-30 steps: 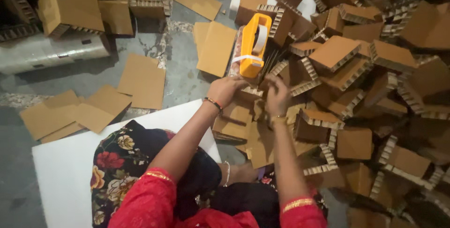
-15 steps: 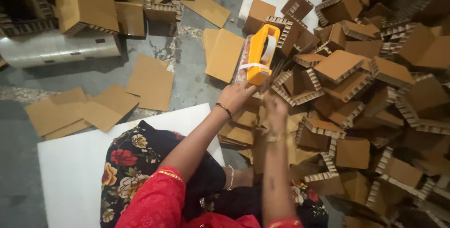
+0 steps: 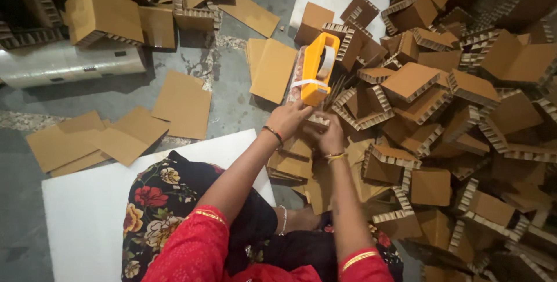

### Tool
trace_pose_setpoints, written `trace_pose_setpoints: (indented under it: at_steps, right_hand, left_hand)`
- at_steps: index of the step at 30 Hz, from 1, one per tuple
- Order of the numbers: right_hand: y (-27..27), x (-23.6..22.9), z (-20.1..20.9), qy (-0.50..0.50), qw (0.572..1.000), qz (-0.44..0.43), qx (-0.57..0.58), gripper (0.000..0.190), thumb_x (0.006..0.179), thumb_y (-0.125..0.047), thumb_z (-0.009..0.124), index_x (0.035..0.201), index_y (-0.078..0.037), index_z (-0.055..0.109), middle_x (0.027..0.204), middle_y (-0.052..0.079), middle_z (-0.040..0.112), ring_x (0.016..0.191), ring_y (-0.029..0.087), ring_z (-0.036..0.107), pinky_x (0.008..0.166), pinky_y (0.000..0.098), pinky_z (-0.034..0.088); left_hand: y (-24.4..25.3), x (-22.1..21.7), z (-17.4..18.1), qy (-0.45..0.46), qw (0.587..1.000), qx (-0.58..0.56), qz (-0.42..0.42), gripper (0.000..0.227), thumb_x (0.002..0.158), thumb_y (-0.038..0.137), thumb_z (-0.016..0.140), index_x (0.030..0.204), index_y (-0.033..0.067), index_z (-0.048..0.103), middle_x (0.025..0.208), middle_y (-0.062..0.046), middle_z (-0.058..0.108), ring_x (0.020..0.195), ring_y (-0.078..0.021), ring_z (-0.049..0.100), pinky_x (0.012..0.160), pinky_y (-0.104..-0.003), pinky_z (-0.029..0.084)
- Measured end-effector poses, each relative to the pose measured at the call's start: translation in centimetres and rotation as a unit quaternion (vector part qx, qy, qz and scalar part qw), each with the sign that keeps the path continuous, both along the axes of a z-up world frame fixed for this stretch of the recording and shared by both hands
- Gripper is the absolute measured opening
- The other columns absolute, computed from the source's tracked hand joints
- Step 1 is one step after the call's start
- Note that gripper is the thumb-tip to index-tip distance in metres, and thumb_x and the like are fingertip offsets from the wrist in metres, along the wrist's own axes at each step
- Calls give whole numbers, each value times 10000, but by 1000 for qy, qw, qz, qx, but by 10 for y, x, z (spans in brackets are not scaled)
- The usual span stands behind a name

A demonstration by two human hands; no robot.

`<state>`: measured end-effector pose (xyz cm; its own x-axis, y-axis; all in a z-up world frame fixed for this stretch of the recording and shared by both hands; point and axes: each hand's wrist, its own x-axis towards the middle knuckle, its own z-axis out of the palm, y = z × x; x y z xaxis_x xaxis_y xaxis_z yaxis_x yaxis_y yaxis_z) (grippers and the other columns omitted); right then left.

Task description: The person sits on the floor surrounded by cardboard pieces and uses a yellow tape dispenser to assemble small cardboard boxes. They repeatedly pick up flat cardboard pieces, fold them into box shapes, and secure the edges with tape before placing the finished boxes aside.

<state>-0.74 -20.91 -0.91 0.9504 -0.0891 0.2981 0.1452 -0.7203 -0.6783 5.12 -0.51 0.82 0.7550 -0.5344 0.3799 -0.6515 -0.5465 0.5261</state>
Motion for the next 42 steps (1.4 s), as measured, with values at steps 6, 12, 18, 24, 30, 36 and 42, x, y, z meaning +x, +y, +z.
trace_pose_setpoints:
  at_steps: [6,12,18,24,30,36,42]
  right_hand:
    - [-33,76,-9,290,917,-56,268,421,990,-430,677,1072,-32,787,959,36,770,873,114,697,774,252,542]
    - [-27,95,8,358,927,-56,97,308,922,-333,794,1043,-51,813,910,83,766,734,128,662,612,266,514]
    - [-53,45,7,458,869,3,186,264,957,-277,702,1172,-125,723,849,28,685,687,133,579,562,278,485]
    - [-67,-28,-18,230,934,-41,270,385,905,-245,750,1248,-91,667,1080,41,700,928,117,648,796,290,554]
    - [4,-99,110,-72,986,0,-150,530,717,-303,807,1205,-121,708,1124,67,724,983,271,659,850,401,525]
    - [29,-85,83,-155,981,-61,-99,462,777,-99,809,1215,-168,678,1065,38,713,916,233,653,833,402,526]
    - [24,-52,-11,14,959,-70,274,497,799,86,661,1245,-125,601,1008,13,639,940,119,603,814,294,520]
  left_hand:
    - [2,-1,5,-1,1000,-3,-3,273,921,136,555,1166,223,637,1048,-75,626,937,-287,686,727,-440,554]
    - [4,-6,9,-66,998,14,-18,343,889,115,569,1227,147,620,1050,-51,622,916,-259,682,750,-419,554]
    - [-3,-26,-4,-183,979,60,-72,362,879,173,611,1239,144,602,1072,-23,620,1018,-223,645,846,-346,552]
    - [-1,-55,13,-290,943,-8,-162,377,810,187,616,1185,219,599,1151,-12,612,1193,-224,599,993,-342,525]
    - [0,-62,33,-121,979,54,-152,338,922,195,624,1256,242,603,1153,-57,598,1104,-253,609,924,-376,533]
    - [-2,-37,54,-9,998,-52,-20,496,822,109,685,1299,231,626,1182,-119,608,1129,-332,609,924,-426,532]
    - [1,3,-26,116,969,-212,-53,581,671,64,701,1244,116,619,1191,-182,625,1144,-382,584,976,-456,488]
